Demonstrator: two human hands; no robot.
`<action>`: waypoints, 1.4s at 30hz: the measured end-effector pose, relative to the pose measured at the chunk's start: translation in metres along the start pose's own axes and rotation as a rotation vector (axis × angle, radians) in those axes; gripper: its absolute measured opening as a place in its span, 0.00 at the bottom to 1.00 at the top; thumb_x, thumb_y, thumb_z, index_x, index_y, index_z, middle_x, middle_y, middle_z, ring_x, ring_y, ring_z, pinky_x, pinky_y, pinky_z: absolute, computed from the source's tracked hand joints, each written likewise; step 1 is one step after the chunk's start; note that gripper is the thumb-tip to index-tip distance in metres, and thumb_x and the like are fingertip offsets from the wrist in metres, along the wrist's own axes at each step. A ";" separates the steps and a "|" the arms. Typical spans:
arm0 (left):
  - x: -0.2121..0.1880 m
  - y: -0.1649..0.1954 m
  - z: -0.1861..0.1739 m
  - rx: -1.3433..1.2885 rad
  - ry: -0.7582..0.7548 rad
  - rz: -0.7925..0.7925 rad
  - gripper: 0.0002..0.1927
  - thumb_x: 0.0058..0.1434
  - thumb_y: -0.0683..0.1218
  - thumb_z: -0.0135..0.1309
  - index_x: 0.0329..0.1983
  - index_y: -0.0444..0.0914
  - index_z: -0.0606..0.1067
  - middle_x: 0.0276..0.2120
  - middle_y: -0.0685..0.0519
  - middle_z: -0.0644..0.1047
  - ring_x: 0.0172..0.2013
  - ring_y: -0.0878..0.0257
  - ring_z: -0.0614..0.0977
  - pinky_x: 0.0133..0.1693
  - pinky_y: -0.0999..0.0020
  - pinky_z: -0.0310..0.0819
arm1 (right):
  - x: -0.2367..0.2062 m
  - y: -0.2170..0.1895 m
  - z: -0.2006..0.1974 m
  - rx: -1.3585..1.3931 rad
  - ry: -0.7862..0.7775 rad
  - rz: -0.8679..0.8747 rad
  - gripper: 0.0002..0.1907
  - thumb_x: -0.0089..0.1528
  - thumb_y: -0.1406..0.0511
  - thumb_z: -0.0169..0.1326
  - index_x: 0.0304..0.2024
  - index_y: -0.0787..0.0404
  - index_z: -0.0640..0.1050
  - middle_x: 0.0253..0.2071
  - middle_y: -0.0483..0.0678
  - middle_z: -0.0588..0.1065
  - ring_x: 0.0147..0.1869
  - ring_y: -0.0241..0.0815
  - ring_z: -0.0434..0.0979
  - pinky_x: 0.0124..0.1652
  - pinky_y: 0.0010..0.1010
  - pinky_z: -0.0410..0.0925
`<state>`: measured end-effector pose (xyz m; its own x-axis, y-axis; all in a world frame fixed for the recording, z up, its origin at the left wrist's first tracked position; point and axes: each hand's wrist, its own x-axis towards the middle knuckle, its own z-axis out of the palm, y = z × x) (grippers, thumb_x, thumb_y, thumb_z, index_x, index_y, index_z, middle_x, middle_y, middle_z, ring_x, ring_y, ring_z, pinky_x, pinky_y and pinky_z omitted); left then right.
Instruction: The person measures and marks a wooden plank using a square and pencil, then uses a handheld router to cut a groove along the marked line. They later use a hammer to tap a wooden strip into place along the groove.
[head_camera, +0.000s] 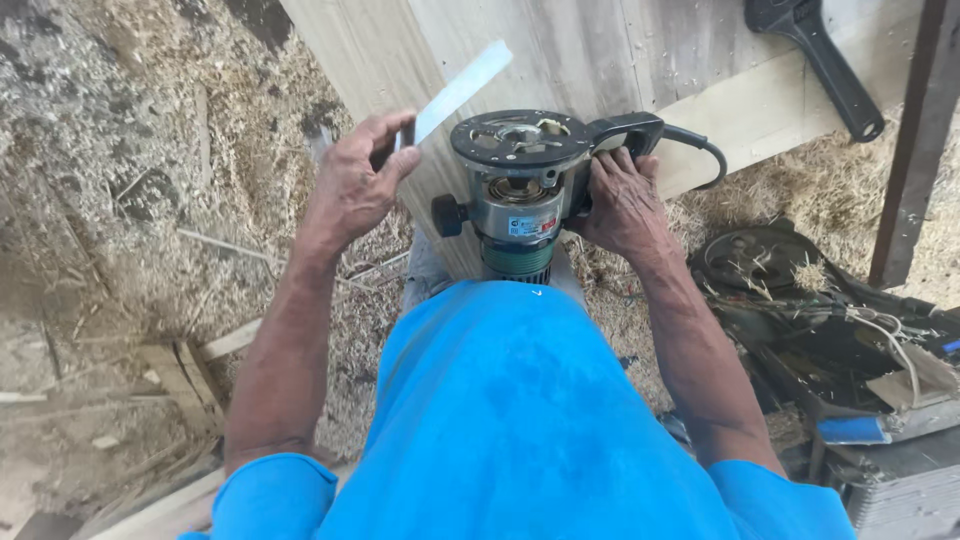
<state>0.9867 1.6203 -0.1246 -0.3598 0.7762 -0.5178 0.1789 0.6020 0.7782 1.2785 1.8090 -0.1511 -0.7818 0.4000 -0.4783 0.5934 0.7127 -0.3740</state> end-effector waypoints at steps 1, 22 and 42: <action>0.004 0.004 -0.004 0.086 0.003 0.072 0.21 0.70 0.53 0.54 0.62 0.40 0.75 0.49 0.46 0.81 0.47 0.55 0.82 0.51 0.60 0.78 | 0.001 0.002 0.001 0.004 -0.007 -0.010 0.47 0.40 0.54 0.75 0.56 0.67 0.73 0.54 0.54 0.73 0.62 0.54 0.67 0.56 0.50 0.57; 0.090 0.024 0.023 0.150 -0.301 0.123 0.18 0.65 0.49 0.62 0.56 0.39 0.80 0.53 0.44 0.81 0.54 0.51 0.82 0.57 0.58 0.74 | -0.011 0.015 -0.013 0.692 0.301 0.226 0.15 0.70 0.74 0.55 0.59 0.64 0.78 0.41 0.48 0.75 0.39 0.33 0.74 0.38 0.24 0.69; 0.091 0.039 0.022 0.137 -0.344 -0.044 0.16 0.63 0.48 0.60 0.53 0.40 0.81 0.45 0.45 0.84 0.43 0.55 0.87 0.46 0.60 0.80 | 0.004 0.010 0.004 1.214 0.231 0.335 0.16 0.73 0.70 0.55 0.63 0.68 0.76 0.34 0.42 0.75 0.32 0.26 0.70 0.29 0.18 0.64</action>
<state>0.9813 1.7186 -0.1492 -0.0451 0.7525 -0.6571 0.2991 0.6377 0.7098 1.2823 1.8154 -0.1596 -0.5036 0.6345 -0.5863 0.4644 -0.3734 -0.8030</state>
